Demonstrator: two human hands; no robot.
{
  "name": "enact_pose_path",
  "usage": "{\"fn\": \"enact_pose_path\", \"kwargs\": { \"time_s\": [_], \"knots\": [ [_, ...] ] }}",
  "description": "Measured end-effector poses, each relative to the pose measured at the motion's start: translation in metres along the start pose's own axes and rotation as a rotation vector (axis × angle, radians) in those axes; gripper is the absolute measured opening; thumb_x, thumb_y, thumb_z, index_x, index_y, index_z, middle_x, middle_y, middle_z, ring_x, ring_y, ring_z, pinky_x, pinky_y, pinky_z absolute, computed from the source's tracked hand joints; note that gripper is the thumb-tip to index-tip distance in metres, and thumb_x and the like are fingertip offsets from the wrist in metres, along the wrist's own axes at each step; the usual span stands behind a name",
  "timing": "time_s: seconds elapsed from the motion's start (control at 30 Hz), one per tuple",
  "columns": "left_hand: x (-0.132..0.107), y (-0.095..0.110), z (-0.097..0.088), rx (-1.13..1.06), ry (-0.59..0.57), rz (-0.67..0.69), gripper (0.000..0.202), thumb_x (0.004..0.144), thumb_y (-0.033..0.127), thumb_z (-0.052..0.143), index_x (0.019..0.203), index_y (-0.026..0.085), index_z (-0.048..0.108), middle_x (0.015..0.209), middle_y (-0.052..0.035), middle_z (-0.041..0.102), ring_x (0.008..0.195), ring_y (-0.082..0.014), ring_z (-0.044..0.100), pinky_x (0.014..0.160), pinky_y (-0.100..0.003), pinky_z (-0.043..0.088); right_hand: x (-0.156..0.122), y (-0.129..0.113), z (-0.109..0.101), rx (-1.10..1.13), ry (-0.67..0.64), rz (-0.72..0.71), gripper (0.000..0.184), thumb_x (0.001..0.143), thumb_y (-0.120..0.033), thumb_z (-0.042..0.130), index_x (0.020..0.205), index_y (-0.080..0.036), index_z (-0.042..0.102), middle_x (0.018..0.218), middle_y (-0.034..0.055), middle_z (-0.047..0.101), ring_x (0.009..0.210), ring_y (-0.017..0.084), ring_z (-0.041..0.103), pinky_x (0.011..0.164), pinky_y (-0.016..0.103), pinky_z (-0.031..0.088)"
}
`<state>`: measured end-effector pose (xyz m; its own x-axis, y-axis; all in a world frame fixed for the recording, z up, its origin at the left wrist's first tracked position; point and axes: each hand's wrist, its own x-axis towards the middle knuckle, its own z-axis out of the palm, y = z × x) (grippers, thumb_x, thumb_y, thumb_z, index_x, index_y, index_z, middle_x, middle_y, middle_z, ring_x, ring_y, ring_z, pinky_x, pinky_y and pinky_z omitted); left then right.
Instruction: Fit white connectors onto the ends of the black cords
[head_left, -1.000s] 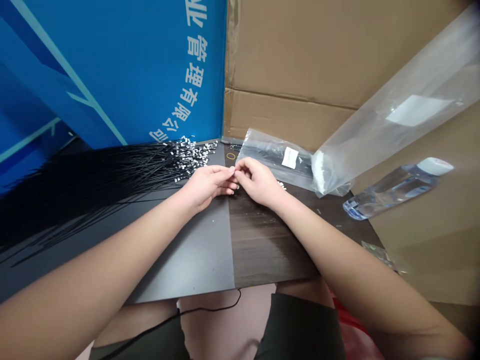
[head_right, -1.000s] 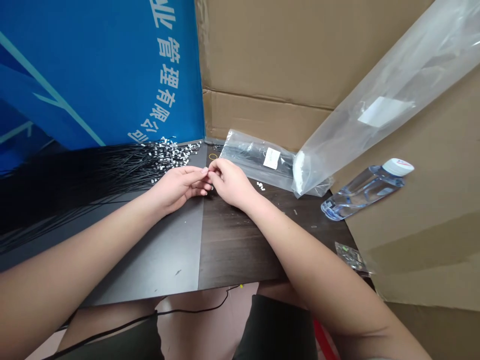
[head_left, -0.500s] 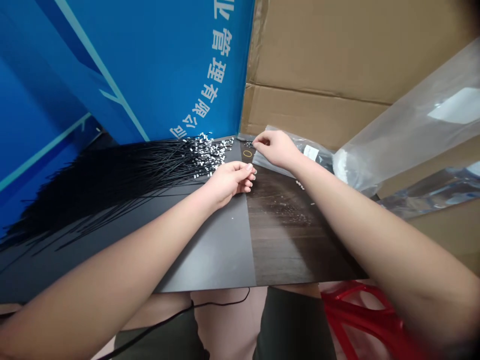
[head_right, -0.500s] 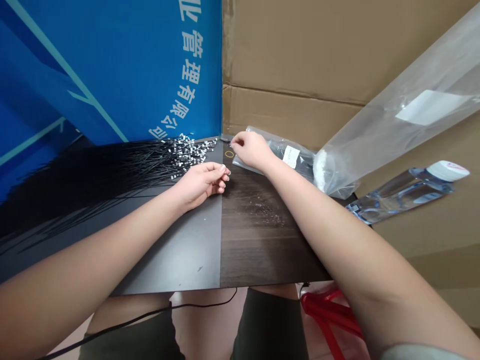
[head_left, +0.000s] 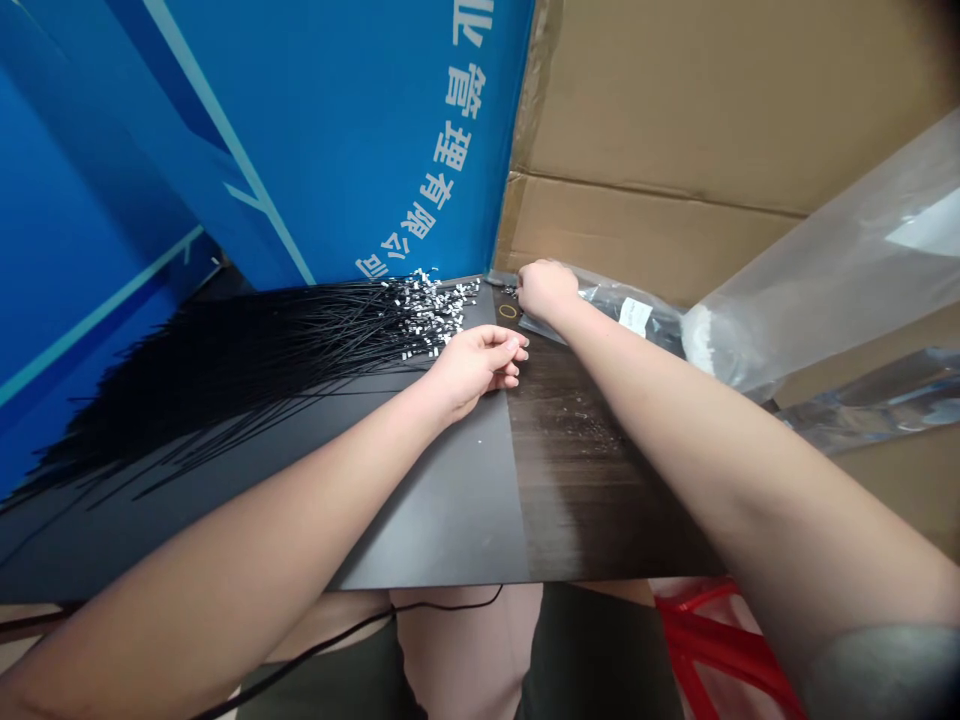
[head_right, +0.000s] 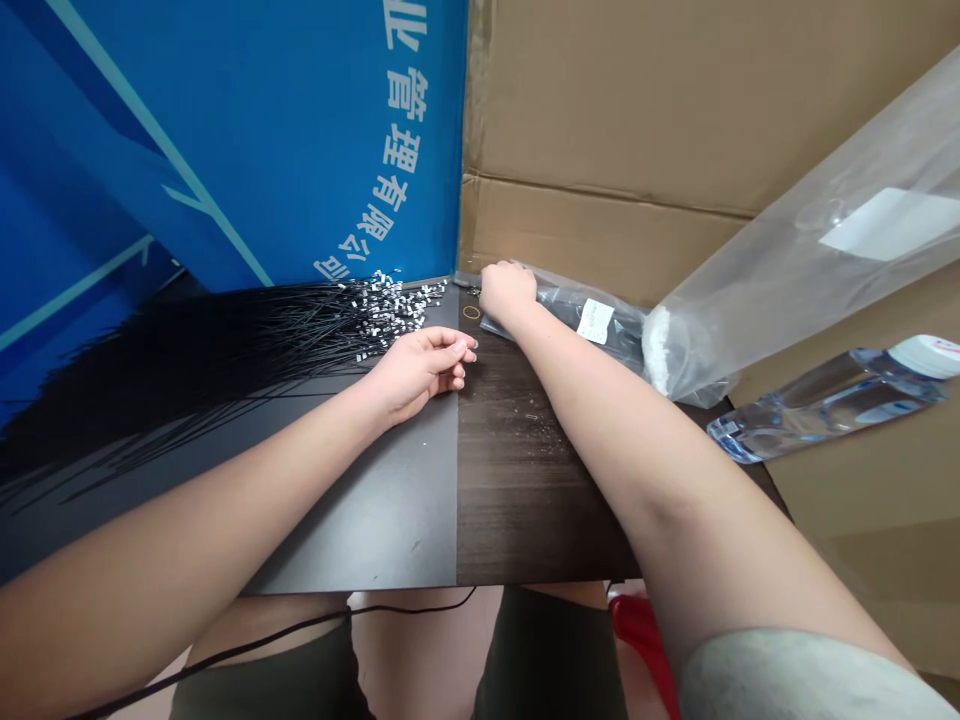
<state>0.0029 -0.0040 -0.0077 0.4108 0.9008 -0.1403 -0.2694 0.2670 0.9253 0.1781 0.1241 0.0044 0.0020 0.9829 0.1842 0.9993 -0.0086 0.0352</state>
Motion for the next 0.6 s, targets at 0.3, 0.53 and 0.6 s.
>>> {"fn": "enact_pose_path", "kwargs": {
  "time_s": [0.3,0.53,0.6],
  "knots": [
    [-0.0002,0.0011,0.0009,0.024,0.014,-0.013,0.009,0.099,0.005,0.066,0.093,0.011,0.071,0.084,-0.0029,0.069,0.061,-0.0068,0.059,0.063,-0.025,0.055,-0.0025,-0.0024,-0.0003,0.066,-0.037,0.017,0.034,0.098,-0.018,0.059,0.124,-0.011,0.079,0.133,0.0232,0.074,0.123,0.035,0.070,0.104,0.042,0.053],
    [0.0013,-0.0010,-0.0010,0.017,-0.007,-0.013,0.005,0.098,0.008,0.070,0.094,0.011,0.072,0.086,-0.0035,0.070,0.063,-0.0072,0.059,0.065,-0.026,0.055,-0.0063,0.0046,-0.0006,0.135,0.010,0.002,0.033,0.104,-0.025,0.054,0.121,-0.021,0.082,0.131,0.0159,0.077,0.121,0.032,0.070,0.101,0.040,0.055],
    [0.0013,-0.0008,-0.0006,0.019,-0.005,-0.012,0.006,0.098,0.008,0.069,0.094,0.011,0.072,0.086,-0.0034,0.070,0.063,-0.0072,0.059,0.065,-0.026,0.056,-0.0073,0.0067,-0.0014,0.164,0.028,0.007,0.032,0.104,-0.027,0.056,0.120,-0.021,0.083,0.129,0.0150,0.078,0.120,0.032,0.070,0.103,0.041,0.054]
  ]
}}
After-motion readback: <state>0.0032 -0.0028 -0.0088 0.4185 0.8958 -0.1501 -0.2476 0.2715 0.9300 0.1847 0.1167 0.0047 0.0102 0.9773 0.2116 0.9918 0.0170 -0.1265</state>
